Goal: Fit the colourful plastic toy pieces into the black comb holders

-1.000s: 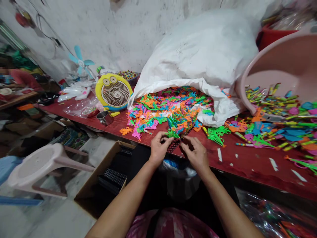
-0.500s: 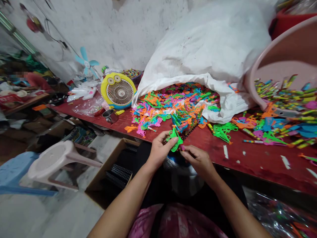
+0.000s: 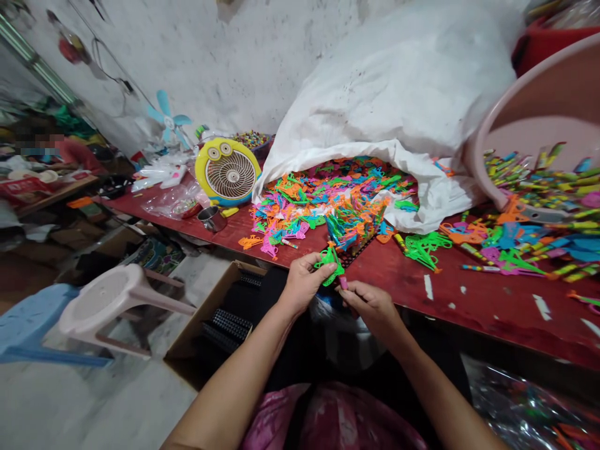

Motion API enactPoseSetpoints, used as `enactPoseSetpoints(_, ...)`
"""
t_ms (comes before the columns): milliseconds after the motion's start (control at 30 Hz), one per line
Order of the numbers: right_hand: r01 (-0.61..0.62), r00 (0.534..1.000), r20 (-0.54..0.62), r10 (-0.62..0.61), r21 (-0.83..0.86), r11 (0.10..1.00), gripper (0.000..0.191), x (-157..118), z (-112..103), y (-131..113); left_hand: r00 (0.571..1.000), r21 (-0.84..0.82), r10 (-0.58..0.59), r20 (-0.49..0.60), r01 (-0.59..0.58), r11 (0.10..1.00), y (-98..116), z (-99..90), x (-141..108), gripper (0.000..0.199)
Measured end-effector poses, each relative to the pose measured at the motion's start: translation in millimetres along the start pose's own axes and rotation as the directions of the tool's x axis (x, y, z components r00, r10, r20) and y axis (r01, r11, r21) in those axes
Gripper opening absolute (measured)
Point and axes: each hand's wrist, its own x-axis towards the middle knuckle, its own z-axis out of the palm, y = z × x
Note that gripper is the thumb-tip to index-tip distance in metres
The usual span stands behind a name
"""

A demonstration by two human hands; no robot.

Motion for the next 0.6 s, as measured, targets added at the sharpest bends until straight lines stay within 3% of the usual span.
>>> enactPoseSetpoints(233, 0.063, 0.998, -0.003, -0.064, -0.091, 0.994, 0.027, 8, -3, -6, 0.999, 0.024, 0.024, 0.047, -0.025, 0.999, 8, -2.5, 1, 0.032)
enactPoseSetpoints(467, 0.245, 0.944, -0.121, -0.306, -0.365, 0.898, 0.017, 16, -11, -10, 0.981, 0.168, 0.167, 0.103, -0.183, 0.969, 8, 4.7, 3, 0.020)
enactPoseSetpoints(600, 0.221, 0.952, -0.114, -0.283, -0.379, 0.899, 0.018, 17, -16, -6, 0.963, 0.266, 0.233, 0.139, -0.262, 0.928, 6, 8.7, 1, 0.021)
